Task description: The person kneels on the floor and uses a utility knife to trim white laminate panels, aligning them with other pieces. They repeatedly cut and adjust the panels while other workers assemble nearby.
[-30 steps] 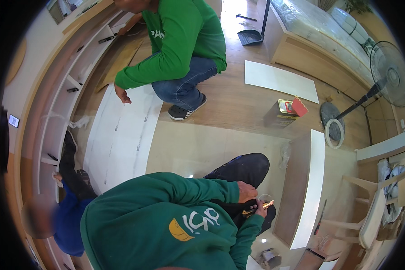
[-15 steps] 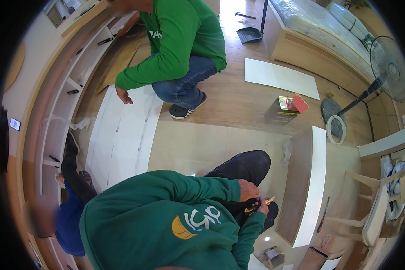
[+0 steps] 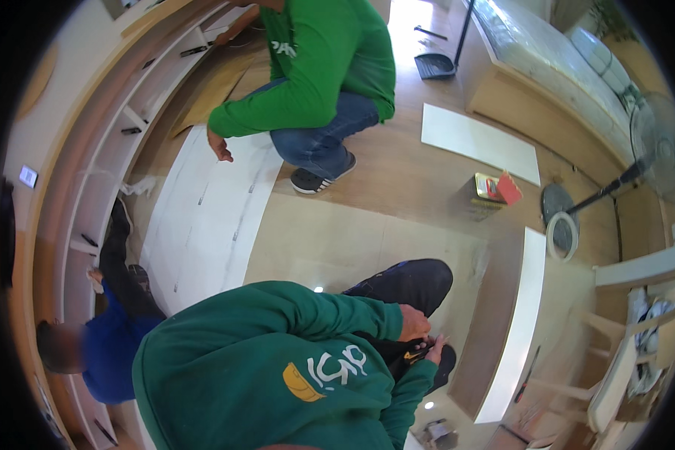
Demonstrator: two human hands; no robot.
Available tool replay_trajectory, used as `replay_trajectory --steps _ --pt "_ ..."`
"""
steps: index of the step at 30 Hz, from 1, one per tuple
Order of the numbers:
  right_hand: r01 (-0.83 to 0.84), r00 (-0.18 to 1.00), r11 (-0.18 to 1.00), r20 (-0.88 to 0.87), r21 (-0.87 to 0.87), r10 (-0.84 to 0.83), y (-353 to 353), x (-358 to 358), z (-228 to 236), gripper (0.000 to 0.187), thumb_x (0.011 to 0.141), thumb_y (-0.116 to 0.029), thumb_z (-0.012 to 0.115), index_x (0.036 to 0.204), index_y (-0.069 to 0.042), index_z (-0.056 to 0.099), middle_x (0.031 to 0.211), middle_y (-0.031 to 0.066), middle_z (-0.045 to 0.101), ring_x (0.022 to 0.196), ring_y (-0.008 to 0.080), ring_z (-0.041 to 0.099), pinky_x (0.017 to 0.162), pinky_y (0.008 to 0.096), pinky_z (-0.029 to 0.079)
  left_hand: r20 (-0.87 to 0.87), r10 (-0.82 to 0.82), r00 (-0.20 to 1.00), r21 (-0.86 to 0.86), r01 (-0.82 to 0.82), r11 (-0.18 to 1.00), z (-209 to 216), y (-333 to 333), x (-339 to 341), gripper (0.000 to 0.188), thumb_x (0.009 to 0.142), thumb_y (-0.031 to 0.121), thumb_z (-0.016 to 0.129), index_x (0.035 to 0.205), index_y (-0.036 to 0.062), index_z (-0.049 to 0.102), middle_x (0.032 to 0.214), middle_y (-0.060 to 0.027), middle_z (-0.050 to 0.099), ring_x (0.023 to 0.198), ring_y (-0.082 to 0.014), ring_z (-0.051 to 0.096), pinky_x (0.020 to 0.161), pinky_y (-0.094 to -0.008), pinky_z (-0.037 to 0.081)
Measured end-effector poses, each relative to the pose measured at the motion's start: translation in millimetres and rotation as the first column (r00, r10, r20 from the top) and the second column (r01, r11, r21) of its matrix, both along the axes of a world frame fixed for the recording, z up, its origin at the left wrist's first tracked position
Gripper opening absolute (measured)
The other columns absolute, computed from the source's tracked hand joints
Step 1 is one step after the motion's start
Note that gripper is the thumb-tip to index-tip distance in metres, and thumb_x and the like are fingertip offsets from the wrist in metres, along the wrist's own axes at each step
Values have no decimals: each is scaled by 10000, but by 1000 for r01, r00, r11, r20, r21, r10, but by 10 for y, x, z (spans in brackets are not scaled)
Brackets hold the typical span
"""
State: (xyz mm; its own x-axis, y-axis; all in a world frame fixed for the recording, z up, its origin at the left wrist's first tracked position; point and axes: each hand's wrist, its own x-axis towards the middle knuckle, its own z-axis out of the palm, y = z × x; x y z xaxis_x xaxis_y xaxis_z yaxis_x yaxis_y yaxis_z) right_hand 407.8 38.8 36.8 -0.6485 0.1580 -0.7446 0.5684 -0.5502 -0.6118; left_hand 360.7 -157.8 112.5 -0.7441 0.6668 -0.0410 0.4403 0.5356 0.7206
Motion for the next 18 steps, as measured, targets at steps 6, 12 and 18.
replay_trajectory --steps 6,12,18 --pt "-60 998 998 7 -14 60 21 -90 1 474 929 -475 374 793 -53 542 597 47 512 524 181 496 470 306 436 39 -11 999 -62 14 998 57 41 -11 232 879 260 532 940 71 651 938 -156 676 909 -357 648 782 -441 512" --pt "-15 996 993 86 -114 25 113 -150 -83 403 911 -368 314 815 -50 542 607 74 532 531 221 511 490 344 455 59 -35 998 -91 40 995 -16 104 -27 209 867 233 556 959 73 652 952 -151 679 922 -336 652 784 -434 514" --pt "-163 986 986 19 -30 163 233 -169 -284 386 927 -371 341 812 -56 533 623 88 550 546 245 530 504 351 472 -11 -84 996 -128 82 988 -20 82 -18 214 853 223 546 971 66 632 945 -150 677 914 -346 650 774 -448 519"
